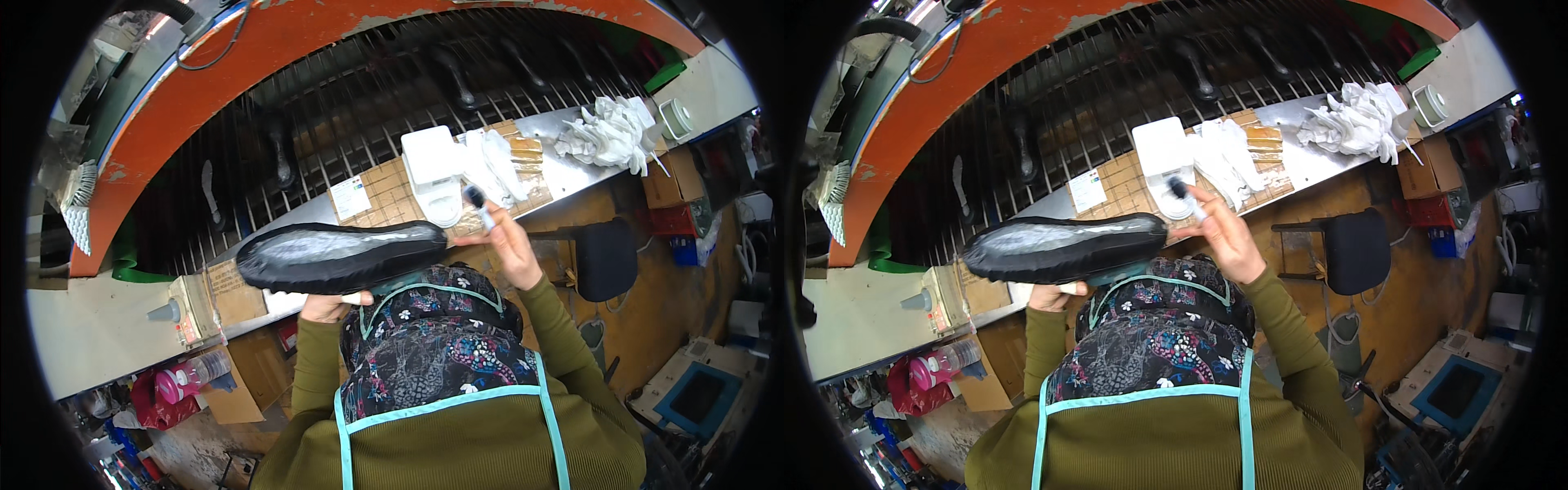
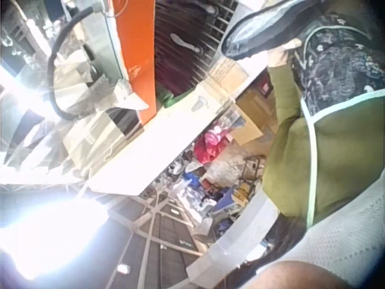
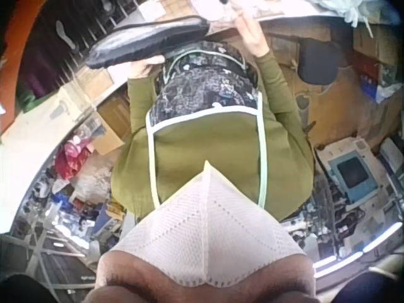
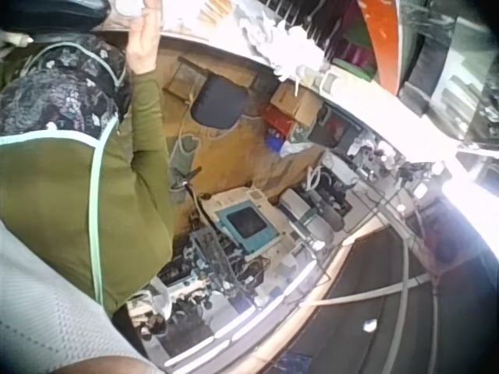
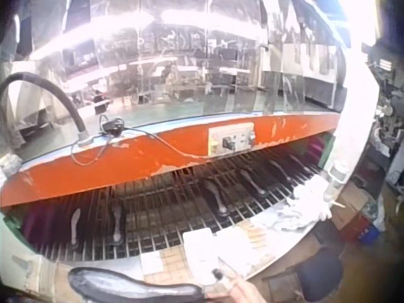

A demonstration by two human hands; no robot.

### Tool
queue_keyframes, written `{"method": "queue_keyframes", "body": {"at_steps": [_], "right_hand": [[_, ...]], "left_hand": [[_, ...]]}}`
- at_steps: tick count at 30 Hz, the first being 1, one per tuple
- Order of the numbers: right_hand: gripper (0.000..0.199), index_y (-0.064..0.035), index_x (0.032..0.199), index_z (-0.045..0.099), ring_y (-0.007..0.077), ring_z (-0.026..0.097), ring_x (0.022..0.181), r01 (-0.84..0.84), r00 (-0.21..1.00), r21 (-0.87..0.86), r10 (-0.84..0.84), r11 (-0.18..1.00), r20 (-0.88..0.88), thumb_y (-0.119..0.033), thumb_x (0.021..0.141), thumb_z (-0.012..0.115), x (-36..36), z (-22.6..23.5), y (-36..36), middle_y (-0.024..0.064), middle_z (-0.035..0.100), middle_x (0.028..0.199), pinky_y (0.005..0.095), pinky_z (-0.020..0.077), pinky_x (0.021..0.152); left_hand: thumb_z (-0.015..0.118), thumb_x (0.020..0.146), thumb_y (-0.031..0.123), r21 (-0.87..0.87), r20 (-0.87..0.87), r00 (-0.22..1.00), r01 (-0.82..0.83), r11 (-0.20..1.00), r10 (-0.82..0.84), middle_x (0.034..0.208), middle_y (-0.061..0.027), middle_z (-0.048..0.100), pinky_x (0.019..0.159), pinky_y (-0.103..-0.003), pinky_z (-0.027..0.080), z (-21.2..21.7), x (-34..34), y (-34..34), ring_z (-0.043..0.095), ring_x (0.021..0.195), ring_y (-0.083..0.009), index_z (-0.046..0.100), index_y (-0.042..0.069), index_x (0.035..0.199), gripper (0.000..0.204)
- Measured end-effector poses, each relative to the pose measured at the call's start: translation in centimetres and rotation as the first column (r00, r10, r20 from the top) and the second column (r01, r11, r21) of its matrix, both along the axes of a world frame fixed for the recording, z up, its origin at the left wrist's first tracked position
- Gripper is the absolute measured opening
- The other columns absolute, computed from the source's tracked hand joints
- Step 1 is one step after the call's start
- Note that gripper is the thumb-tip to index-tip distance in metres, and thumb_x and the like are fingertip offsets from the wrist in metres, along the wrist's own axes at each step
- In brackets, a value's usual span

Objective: The person holds a black shoe and repeatedly applies a white substance to the sole using a small brush, then wipes the sole with a white cloth. The person rotates the shoe to access different areas of the sole and continues the application and wiping cycle throughout the clip.

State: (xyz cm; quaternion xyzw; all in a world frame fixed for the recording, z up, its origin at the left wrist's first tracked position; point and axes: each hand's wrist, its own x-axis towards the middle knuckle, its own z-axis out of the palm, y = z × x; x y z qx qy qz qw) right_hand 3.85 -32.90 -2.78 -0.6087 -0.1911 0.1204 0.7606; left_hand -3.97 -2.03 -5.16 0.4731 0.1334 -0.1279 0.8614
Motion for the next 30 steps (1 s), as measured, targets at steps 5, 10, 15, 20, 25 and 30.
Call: {"method": "queue_keyframes", "body": {"at_steps": [5,10,15,20,25,30], "right_hand": [[0.017,-0.0069,0.089,0.061,0.0207,0.061,0.07,0.415,0.908,-0.714,-0.204,0.564,0.366,-0.022,0.094,0.056,1.3,-4.6,-4.6,0.0089,0.063,0.085,0.0372,0.0404,0.07],[0.012,-0.015,0.091,0.068,0.0247,0.057,0.071,0.588,0.803,-0.761,-0.081,0.274,0.591,-0.025,0.086,0.064,2.7,-10.2,-2.9,0.0052,0.062,0.079,0.0429,0.0311,0.079],[0.01,-0.0163,0.09,0.069,0.0243,0.058,0.077,0.669,0.728,-0.717,0.022,0.198,0.685,-0.023,0.084,0.066,4.7,-11.8,-1.2,0.0048,0.062,0.081,0.0436,0.0311,0.079],[0.009,-0.0159,0.088,0.07,0.025,0.059,0.074,0.672,0.712,-0.711,0.085,0.205,0.697,-0.023,0.083,0.066,5.1,-11.9,-1.4,0.0053,0.062,0.077,0.0449,0.0308,0.08],[0.016,-0.0116,0.083,0.07,0.0238,0.06,0.065,0.505,0.862,-0.809,-0.139,0.301,0.487,-0.024,0.088,0.062,4.7,-12.1,-2.3,0.007,0.063,0.071,0.0441,0.039,0.078],[0.026,-0.0021,0.086,0.067,0.0094,0.057,0.064,-0.045,0.864,-0.498,-0.216,0.866,-0.454,-0.026,0.092,0.059,4.8,-14.0,-4.6,0.0026,0.063,0.07,0.0255,0.0433,0.056]], "left_hand": [[0.092,0.054,0.027,0.323,0.638,0.767,-0.349,0.88,0.07,0.135,-0.0095,0.05,0.108,-0.044,0.036,-0.9,-1.3,5.5,0.048,0.123,-0.0249,0.039,0.005,0.139,0.102],[0.077,0.063,0.064,-0.223,0.812,0.544,-0.047,0.974,0.212,0.148,-0.0146,0.032,0.109,-0.062,0.031,6.3,2.6,3.0,0.04,0.129,-0.0368,0.018,0.011,0.15,0.118],[0.085,0.063,0.049,-0.462,0.743,0.661,0.394,0.795,0.105,0.139,-0.0143,0.044,0.11,-0.069,0.016,6.0,2.7,3.8,0.042,0.125,-0.0308,-0.009,0.02,0.152,0.132],[0.052,0.096,0.03,-0.395,0.578,0.806,0.137,0.908,0.129,0.121,-0.0109,0.052,0.111,-0.065,0.019,3.1,-0.3,3.3,0.06,0.085,-0.0232,0.045,0.011,0.136,0.045],[0.056,0.093,0.021,-0.551,0.477,0.872,0.199,0.811,0.11,0.124,-0.0083,0.046,0.112,-0.052,0.023,1.3,0.1,4.3,0.057,0.068,-0.0159,0.051,0.006,0.131,0.041],[0.045,0.088,0.058,-0.196,0.196,0.869,-0.42,0.886,0.455,0.119,-0.016,0.053,0.103,-0.055,0.032,2.2,-0.4,1.3,0.06,0.086,-0.0237,0.046,0.007,0.134,0.069]]}}
